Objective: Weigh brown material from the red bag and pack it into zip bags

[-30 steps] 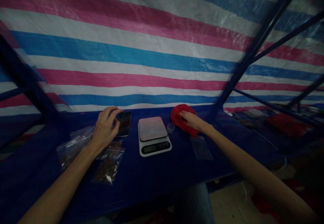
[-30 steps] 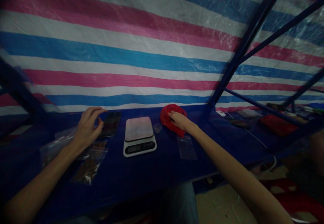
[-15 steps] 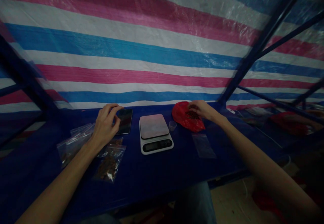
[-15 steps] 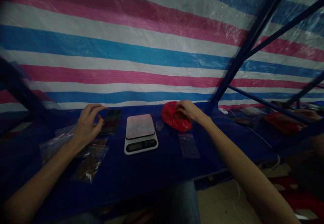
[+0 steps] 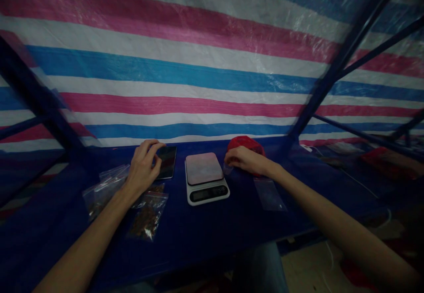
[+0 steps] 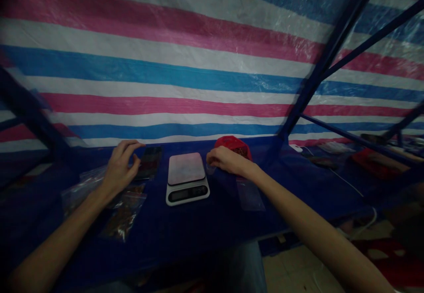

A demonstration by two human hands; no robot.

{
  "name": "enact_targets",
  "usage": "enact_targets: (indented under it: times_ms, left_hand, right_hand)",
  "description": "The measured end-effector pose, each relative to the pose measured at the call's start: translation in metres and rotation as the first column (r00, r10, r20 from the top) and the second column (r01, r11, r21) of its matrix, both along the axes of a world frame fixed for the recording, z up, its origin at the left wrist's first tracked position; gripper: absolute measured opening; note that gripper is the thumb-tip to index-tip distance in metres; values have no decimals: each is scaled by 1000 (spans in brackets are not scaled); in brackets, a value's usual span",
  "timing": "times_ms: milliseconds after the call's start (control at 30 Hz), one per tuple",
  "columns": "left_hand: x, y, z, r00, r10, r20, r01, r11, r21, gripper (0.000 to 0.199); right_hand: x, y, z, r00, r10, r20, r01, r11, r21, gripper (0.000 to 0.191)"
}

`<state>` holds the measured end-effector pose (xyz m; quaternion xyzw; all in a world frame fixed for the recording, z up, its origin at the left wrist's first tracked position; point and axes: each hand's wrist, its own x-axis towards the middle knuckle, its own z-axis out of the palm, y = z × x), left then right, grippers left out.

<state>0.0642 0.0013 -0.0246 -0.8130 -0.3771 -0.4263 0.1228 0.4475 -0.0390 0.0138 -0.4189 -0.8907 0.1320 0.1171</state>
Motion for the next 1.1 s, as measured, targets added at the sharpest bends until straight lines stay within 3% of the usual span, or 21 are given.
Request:
enact_targets:
  times_ms: [400,767,900,1000,1100]
  left_hand:
    - [0,-1,0,1000,-17,1,17,1000,-20,39]
    - [-1,1,-2,1000,-20,-4,20,1000,-23,36]
    - [-1,1,-2,1000,-29,1,29,1000,-10,37]
    - [-1,1,-1,999,-33,3,33,999,-5,37]
    - [-1,1,-1,1000,-17,-3,17,1000,-8,35]
  right_hand:
    - [11,14,-4,995,63,79,-60,997,-38,20]
    - [7,16,0,992,88,86,-77,989,-129,27]
    - [2,15,6,990,100,103,-91,992,-91,26]
    - [6,9,24,998,-3,56,1,999,37,28]
    - [26,-3,41,975,-212,-65,218,972,93,26]
